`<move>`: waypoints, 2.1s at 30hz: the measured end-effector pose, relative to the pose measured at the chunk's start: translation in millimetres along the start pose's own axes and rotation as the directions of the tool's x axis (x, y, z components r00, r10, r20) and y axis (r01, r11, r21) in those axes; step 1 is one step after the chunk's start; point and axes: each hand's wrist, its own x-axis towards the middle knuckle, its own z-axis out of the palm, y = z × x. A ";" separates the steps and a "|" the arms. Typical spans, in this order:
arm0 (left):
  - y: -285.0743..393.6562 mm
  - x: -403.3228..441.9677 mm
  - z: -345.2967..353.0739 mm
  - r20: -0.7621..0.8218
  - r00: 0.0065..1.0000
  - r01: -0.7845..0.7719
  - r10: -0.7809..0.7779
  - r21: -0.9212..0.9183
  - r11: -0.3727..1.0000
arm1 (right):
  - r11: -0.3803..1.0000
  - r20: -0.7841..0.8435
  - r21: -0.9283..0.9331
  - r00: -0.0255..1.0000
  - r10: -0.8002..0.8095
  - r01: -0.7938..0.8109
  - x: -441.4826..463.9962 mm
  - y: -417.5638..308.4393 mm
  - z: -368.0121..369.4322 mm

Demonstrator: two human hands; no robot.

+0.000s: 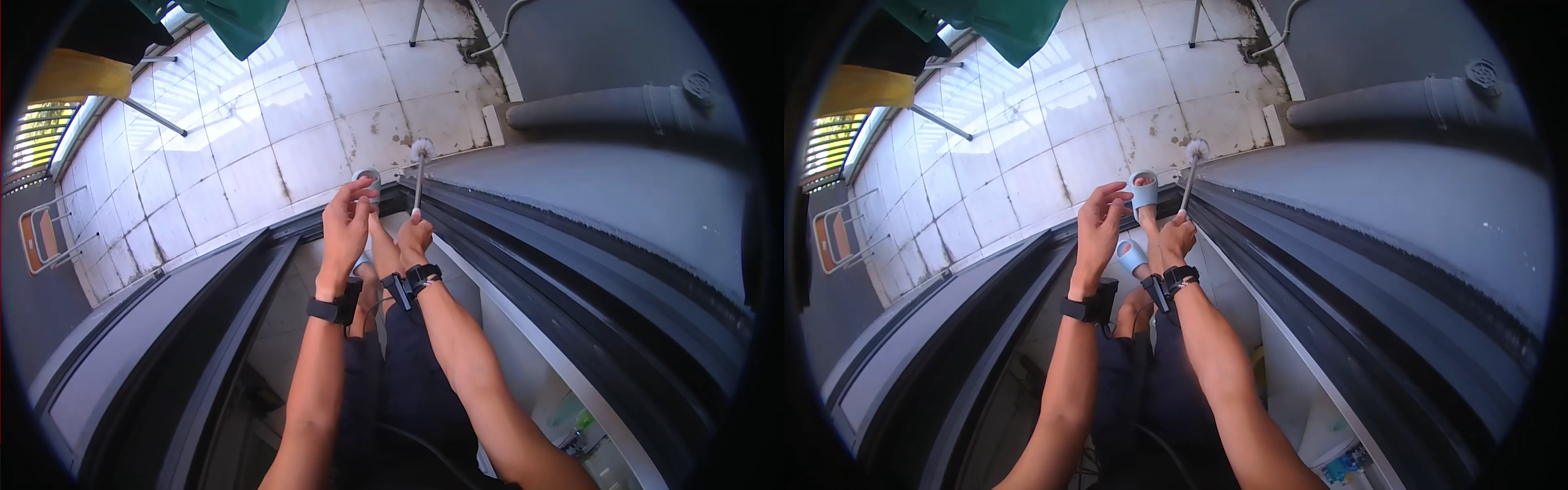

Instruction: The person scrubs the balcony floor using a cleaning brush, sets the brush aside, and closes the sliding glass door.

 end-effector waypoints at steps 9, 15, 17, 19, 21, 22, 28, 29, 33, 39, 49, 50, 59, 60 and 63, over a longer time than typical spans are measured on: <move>-12.6 -125.7 -17.5 0.082 0.996 0.019 -0.039 0.232 0.972 | 0.803 0.017 0.085 0.805 -0.593 0.590 10.1 103.8 -53.4; -21.6 -214.3 -64.7 0.025 1.000 -0.017 0.008 0.370 0.929 | 0.835 0.082 0.100 0.832 -0.548 0.540 -27.5 109.8 -97.4; -10.3 -242.9 -81.8 -0.018 0.999 -0.021 0.030 0.406 0.914 | 0.881 0.185 0.244 0.872 -0.453 0.406 -62.7 96.9 -123.0; 2.7 -265.5 -90.8 -0.139 0.990 0.073 -0.034 0.286 0.955 | 0.890 0.235 0.246 0.867 -0.439 0.384 -77.5 94.7 -139.0; 10.7 -283.1 -98.8 -0.226 0.974 0.066 -0.008 0.252 0.965 | 0.882 0.277 0.281 0.848 -0.452 0.378 -86.2 98.4 -147.5; 14.7 -293.6 -100.5 -0.286 0.958 0.074 -0.009 0.219 0.973 | 0.899 0.307 0.238 0.849 -0.430 0.369 -88.7 101.8 -148.8; 61.8 -347.2 -70.0 -0.477 0.855 -0.118 0.205 0.206 0.971 | 0.964 0.601 0.209 0.757 -0.257 0.162 -109.7 126.3 -156.0; 64.7 -363.3 -59.4 -0.510 0.838 -0.104 0.193 0.199 0.974 | 0.970 0.648 0.180 0.722 -0.240 0.161 -118.1 134.9 -162.3; 63.9 -411.0 -44.5 -0.544 0.780 -0.168 0.309 0.295 0.941 | 0.982 0.790 0.072 0.591 -0.164 0.175 -155.7 146.1 -165.4; 25.1 -531.7 -52.9 -0.650 0.715 -0.042 0.258 0.328 0.944 | 0.642 0.884 -0.179 0.409 -0.228 0.746 -202.1 197.8 -141.2; -50.7 -751.4 -108.1 -0.928 0.314 0.010 0.203 0.216 0.976 | -0.148 0.929 0.314 -0.336 -0.157 0.938 -397.4 335.7 -68.1; -59.0 -779.3 -115.2 -0.945 0.267 -0.025 0.188 0.188 0.982 | -0.215 0.850 0.455 -0.493 -0.184 0.864 -402.9 364.4 -43.3; -140.0 -1037.4 -179.1 -0.974 -0.202 -0.135 0.101 0.130 0.982 | 0.043 0.796 0.600 -0.602 0.065 0.799 -695.6 590.0 -29.0; -143.9 -1050.4 -183.7 -0.977 -0.189 -0.130 0.094 0.120 0.984 | 0.050 0.804 0.589 -0.591 0.061 0.807 -710.6 602.4 -19.8; -157.8 -1111.9 -190.6 -0.931 -0.365 -0.230 -0.002 0.088 0.969 | 0.189 0.795 0.566 -0.592 0.134 0.803 -751.4 669.2 -5.3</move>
